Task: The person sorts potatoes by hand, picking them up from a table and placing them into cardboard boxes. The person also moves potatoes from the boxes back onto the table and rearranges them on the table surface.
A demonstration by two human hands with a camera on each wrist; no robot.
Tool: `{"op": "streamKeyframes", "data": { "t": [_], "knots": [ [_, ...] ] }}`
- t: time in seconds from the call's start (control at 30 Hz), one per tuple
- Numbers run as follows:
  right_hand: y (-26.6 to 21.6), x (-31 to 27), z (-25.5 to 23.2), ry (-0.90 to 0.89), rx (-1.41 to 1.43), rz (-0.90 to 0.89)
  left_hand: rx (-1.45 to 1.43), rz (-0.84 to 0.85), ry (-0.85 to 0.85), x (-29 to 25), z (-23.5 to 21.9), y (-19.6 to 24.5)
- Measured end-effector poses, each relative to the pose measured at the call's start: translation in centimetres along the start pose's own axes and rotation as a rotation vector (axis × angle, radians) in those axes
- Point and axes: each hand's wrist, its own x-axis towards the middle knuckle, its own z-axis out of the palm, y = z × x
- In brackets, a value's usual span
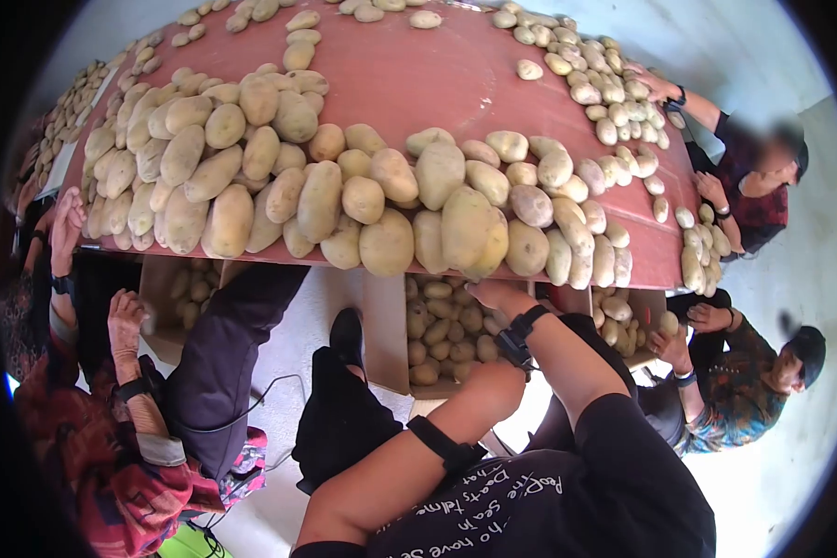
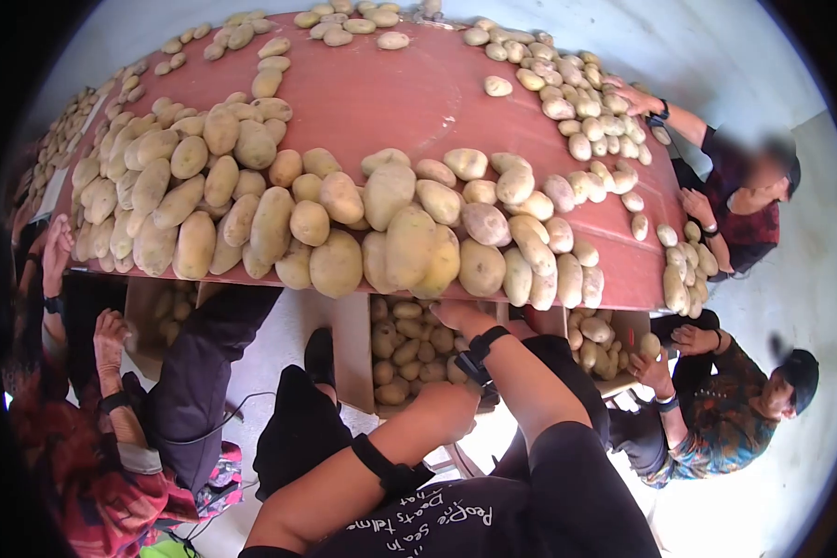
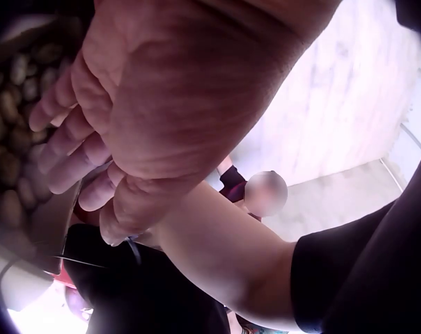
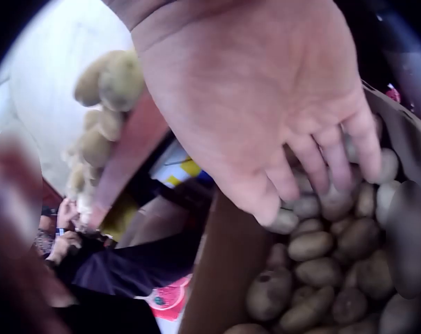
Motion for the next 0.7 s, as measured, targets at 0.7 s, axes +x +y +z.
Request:
{"op": "streamKeyframes", "data": {
  "t": [0.7],
  "knots": [
    [0.3, -1.8, 0.9, -0.019, -0.107, 0.125, 0.016, -0.093, -0.016, -0.9, -1.4, 0.1]
  ]
}}
